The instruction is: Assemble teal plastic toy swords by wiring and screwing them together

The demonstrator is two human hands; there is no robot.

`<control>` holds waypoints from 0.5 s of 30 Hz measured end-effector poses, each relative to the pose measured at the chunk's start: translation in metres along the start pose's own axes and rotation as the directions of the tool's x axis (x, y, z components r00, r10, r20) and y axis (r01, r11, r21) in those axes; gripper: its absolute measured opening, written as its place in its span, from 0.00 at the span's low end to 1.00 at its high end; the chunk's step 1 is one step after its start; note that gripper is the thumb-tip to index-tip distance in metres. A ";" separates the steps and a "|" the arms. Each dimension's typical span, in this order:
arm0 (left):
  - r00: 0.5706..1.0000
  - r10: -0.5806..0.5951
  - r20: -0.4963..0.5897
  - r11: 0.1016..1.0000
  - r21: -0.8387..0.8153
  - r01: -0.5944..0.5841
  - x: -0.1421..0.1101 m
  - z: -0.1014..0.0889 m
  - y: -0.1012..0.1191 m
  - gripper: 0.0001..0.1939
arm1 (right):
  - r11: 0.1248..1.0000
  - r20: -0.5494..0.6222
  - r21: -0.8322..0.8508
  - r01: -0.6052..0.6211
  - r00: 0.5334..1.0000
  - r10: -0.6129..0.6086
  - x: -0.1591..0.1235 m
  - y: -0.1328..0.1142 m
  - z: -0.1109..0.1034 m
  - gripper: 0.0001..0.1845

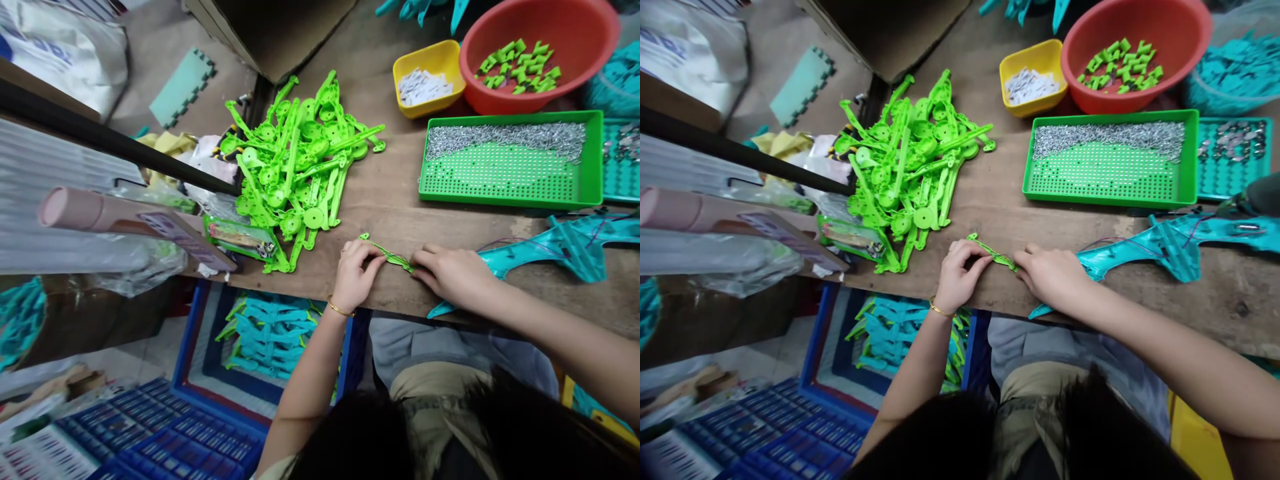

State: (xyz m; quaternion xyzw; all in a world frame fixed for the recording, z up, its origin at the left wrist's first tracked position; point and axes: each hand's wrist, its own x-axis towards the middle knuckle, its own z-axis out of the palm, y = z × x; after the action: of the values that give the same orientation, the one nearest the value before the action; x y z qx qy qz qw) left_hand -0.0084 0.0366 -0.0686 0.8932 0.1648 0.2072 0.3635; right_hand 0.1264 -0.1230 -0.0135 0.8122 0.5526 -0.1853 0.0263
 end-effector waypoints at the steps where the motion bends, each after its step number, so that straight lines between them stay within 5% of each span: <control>1: 1.000 0.012 -0.014 1.000 -0.004 -0.012 -0.001 0.000 0.002 0.04 | 1.000 0.001 0.002 0.000 1.000 0.000 0.000 0.000 0.000 0.12; 4: 0.998 0.007 -0.055 0.999 -0.038 -0.009 -0.005 -0.001 0.009 0.03 | 1.000 0.003 0.004 0.004 1.000 -0.004 0.001 0.000 -0.001 0.12; 8: 0.990 -0.142 -0.006 0.975 -0.175 0.139 -0.007 -0.004 0.011 0.03 | 1.000 -0.002 -0.001 0.006 1.000 -0.006 0.002 -0.001 -0.002 0.12; 15: 0.931 -0.363 0.040 0.821 -0.458 0.339 -0.005 -0.006 -0.004 0.11 | 0.994 -0.074 -0.060 0.087 0.993 -0.091 -0.004 -0.006 -0.011 0.13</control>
State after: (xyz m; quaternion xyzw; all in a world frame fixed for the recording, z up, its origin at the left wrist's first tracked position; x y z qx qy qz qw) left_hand -0.0159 0.0408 -0.0685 0.7311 0.2816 0.1916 0.5911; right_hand 0.1226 -0.1213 -0.0010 0.7922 0.5939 -0.1394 0.0200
